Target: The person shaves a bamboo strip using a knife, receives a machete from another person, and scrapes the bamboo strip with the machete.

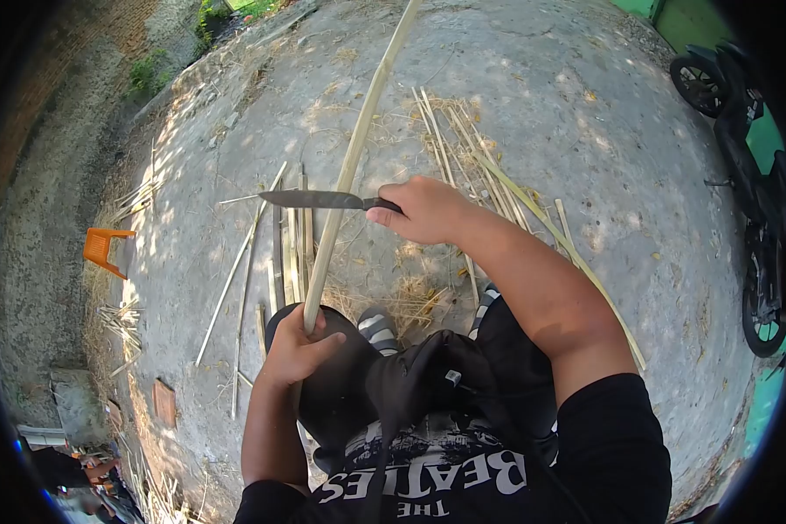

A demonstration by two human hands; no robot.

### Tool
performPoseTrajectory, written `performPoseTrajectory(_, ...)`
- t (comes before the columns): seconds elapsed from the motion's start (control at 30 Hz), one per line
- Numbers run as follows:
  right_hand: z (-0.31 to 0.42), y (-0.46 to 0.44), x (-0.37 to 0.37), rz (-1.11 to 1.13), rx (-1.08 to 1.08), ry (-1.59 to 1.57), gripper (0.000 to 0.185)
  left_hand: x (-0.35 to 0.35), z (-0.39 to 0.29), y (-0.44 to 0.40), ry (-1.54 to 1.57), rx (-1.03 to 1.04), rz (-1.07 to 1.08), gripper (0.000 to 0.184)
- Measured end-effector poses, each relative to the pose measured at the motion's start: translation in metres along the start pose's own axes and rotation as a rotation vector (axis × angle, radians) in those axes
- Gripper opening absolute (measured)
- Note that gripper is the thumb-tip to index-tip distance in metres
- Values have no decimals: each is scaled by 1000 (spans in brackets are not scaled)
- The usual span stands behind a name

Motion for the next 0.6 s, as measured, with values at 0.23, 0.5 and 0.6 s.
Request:
performPoseTrajectory(0.23,-36,-3,-10,24,147,-80,48,-1,3,-2,-135,19,13,39)
performPoseTrajectory(0.5,-13,3,2,34,41,3,53,-1,4,3,-18,13,26,39)
performPoseTrajectory(0.6,-34,-2,-4,-60,128,-108,52,-3,8,-1,-70,6,35,39)
Point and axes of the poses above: each hand's wrist, its own y-axis away from the middle knuckle, its own x-axis out of the palm, z = x × y, the point moved 5 cm from there along -y, towards the middle knuckle, and after that the axes turned 8 degrees about z, right-handed, at the moved point
